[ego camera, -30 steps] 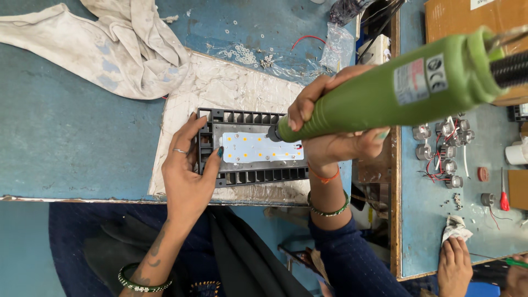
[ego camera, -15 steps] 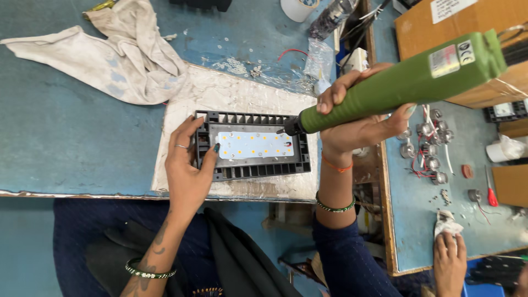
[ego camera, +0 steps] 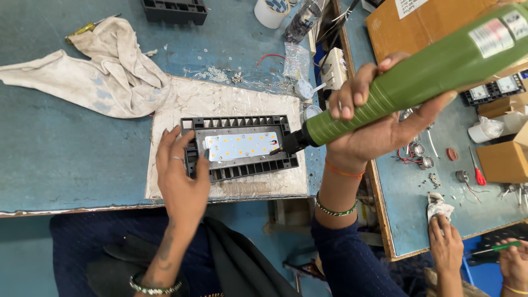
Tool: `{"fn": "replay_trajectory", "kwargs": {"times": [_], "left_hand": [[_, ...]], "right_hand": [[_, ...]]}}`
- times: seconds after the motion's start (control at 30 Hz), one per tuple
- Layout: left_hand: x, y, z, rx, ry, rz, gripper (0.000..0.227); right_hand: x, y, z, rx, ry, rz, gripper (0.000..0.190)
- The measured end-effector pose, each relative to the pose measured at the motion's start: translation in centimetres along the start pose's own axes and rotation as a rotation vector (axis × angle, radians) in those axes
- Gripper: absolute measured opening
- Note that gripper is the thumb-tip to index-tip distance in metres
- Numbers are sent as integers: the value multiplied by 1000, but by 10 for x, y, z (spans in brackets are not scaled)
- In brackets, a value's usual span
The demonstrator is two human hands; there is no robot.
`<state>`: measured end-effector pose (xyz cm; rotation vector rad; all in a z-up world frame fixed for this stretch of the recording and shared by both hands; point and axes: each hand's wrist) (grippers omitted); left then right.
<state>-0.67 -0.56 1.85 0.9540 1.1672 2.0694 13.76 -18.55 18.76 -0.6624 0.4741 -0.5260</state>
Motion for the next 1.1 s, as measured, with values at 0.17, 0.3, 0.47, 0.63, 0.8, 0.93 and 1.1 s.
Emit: {"fn": "replay_trajectory", "kwargs": {"times": [0.17, 0.3, 0.47, 0.63, 0.8, 0.93, 1.1], "left_hand": [[3, 48, -1, -231, -89, -119, 44], [-2, 81, 10, -312, -146, -169, 56], [4, 97, 17, -268, -102, -67, 42], [7, 102, 18, -307, -167, -37, 36], [15, 92, 23, -314, -416, -188, 34], [17, 71, 32, -159, -858, -523, 32], [1, 48, 38, -120, -1411, -1324, 53]], "right_hand": [[-27, 2, 0, -7, 194, -12, 65], [-49, 12, 0, -35, 124, -96, 58], [-66, 13, 2, -72, 84, -40, 58], [-65, 11, 3, -99, 62, 4, 59], [-56, 2, 3, -147, -35, 30, 63], [-55, -5, 3, -167, -109, 150, 67], [-58, -12, 7, -242, -84, 470, 75]]}}
Point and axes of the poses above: each hand's wrist, its own z-axis towards the middle knuckle, its own x-axis out of the back of the hand, y = z × x, and after that the axes turned 13 degrees about -y, right-handed
